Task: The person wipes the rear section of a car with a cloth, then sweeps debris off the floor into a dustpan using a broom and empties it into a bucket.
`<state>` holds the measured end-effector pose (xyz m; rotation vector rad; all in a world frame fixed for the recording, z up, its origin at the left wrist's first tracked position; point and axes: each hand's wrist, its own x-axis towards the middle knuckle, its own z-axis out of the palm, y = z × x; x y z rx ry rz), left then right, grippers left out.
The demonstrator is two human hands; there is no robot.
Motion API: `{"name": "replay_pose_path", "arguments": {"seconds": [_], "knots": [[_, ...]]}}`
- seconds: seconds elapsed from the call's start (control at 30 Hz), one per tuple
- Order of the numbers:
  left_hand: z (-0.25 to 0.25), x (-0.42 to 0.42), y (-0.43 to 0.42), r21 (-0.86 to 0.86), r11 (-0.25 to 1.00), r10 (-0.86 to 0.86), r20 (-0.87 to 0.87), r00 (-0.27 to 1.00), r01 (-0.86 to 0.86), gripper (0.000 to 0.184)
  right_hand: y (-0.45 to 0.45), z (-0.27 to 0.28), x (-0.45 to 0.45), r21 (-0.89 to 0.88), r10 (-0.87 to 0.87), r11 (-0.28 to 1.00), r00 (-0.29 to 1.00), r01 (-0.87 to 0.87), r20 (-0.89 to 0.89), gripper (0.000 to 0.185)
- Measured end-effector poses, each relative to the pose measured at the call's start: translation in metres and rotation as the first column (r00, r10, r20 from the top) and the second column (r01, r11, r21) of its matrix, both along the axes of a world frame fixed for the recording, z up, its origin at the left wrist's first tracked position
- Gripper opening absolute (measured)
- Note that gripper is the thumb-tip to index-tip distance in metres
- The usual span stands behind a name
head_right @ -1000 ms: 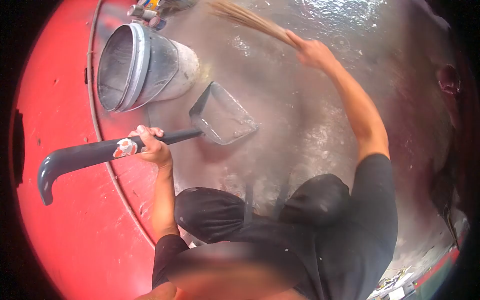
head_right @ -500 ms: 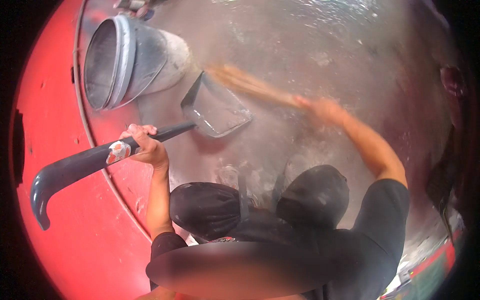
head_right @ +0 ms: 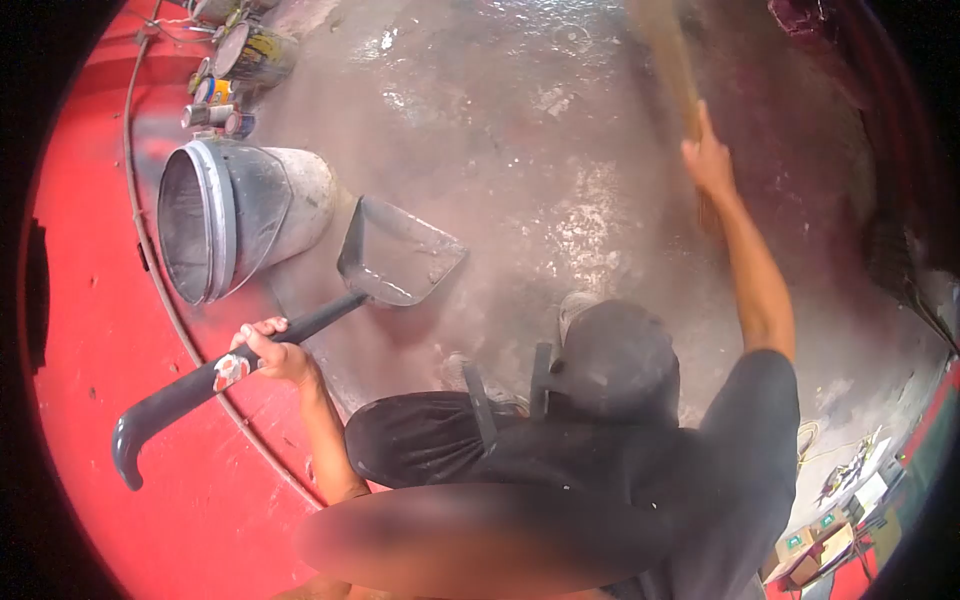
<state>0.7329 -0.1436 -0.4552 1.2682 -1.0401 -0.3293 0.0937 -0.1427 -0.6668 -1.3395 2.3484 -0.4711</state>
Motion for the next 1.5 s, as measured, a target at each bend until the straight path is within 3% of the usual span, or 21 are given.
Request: {"name": "replay_pose_path", "arguments": {"seconds": [0.03,0.1,0.2,0.23,0.3,0.37,0.43,0.5,0.63,0.73,0.8,0.83,0.87,0.9,0.97,1.03,1.17,1.2,1.23,1.37,1.5], "knots": [[0.001,-0.003,0.000,-0.005,1.000,0.003,0.013,1.000,-0.003,0.018,-0.019,-0.028,-0.019,-0.088,-0.059,0.994,0.998,0.057,-0.023,0.078],[0.003,-0.005,-0.001,0.024,0.999,0.023,0.027,0.999,-0.024,0.017,-0.061,0.001,0.010,0.099,-0.226,0.974,0.921,0.205,0.317,0.079],[0.003,-0.001,-0.004,0.029,1.000,-0.003,0.049,0.999,0.002,0.015,-0.043,-0.060,0.074,0.122,0.123,0.984,0.989,-0.132,0.080,0.076],[0.000,0.000,-0.002,0.039,0.999,0.020,0.029,0.999,-0.021,0.015,-0.021,-0.052,0.100,0.120,0.214,0.957,0.919,-0.266,0.331,0.078],[-0.002,0.002,-0.001,0.057,0.998,0.019,0.035,0.999,-0.021,0.015,0.015,-0.017,0.167,0.279,0.419,0.842,0.886,-0.461,0.197,0.082],[0.001,-0.005,-0.003,0.021,0.999,0.037,-0.004,0.999,-0.036,0.015,0.065,-0.005,0.199,0.170,0.559,0.754,0.755,-0.635,0.344,0.088],[0.002,-0.005,-0.003,0.027,0.999,0.034,0.056,0.998,-0.036,0.018,0.092,0.019,0.223,0.302,0.654,0.519,0.599,-0.799,0.462,0.090],[0.004,-0.012,-0.005,0.002,0.999,0.040,0.096,0.995,-0.041,0.020,0.118,0.026,0.231,0.197,0.665,0.484,0.505,-0.853,0.550,0.090],[0.001,-0.002,-0.004,-0.045,0.994,0.102,0.085,0.991,-0.099,0.022,0.132,0.044,0.169,0.187,0.663,0.554,0.565,-0.812,0.491,0.083],[0.006,-0.008,0.004,-0.023,0.975,0.220,0.191,0.957,-0.219,0.023,0.187,0.054,0.101,0.218,0.518,0.777,0.797,-0.591,0.312,0.076],[0.002,0.008,0.008,0.037,0.981,0.181,0.208,0.961,-0.192,0.020,0.234,0.047,0.070,0.025,0.197,0.979,0.975,-0.201,0.101,0.076],[0.001,0.002,0.007,0.048,0.981,0.176,0.188,0.966,-0.188,0.020,0.241,0.053,0.063,0.037,0.193,0.980,0.978,-0.197,0.080,0.076],[0.006,-0.007,0.005,0.026,0.982,0.183,0.150,0.972,-0.189,0.020,0.246,0.056,0.057,0.166,-0.205,0.968,0.974,0.186,0.101,0.077],[0.012,-0.014,0.004,0.004,0.981,0.193,0.122,0.974,-0.194,0.020,0.250,0.056,0.055,0.292,-0.568,0.798,0.819,0.527,0.074,0.079],[0.011,-0.016,0.006,0.023,0.985,0.168,0.035,0.985,-0.169,0.016,0.253,0.033,0.058,0.215,-0.701,0.711,0.700,0.669,0.140,0.080],[0.004,0.008,0.010,0.133,0.989,-0.063,-0.047,0.997,0.069,0.011,0.272,-0.029,0.078,0.134,-0.739,0.672,0.649,0.728,0.179,0.083],[-0.002,0.019,0.003,0.073,0.984,-0.148,-0.154,0.977,0.160,0.010,0.283,-0.048,0.150,0.254,-0.296,0.929,0.952,0.269,0.076,0.089],[-0.001,0.019,0.002,0.077,0.983,-0.154,-0.146,0.977,0.167,0.010,0.262,-0.020,0.157,0.389,-0.108,0.921,0.966,0.008,0.236,0.083],[0.000,0.019,0.001,0.084,0.981,-0.161,-0.140,0.977,0.173,0.010,0.243,0.006,0.164,0.470,0.058,0.842,0.910,-0.265,0.410,0.077],[-0.001,0.028,-0.004,0.016,0.986,-0.162,-0.158,0.974,0.167,0.010,0.186,0.040,0.188,0.505,0.157,0.740,0.844,-0.444,0.512,0.076],[0.003,0.001,-0.002,0.032,0.995,-0.096,-0.046,0.994,0.097,0.014,0.174,0.042,0.201,0.352,0.384,0.637,0.678,-0.686,0.627,0.068]]}}
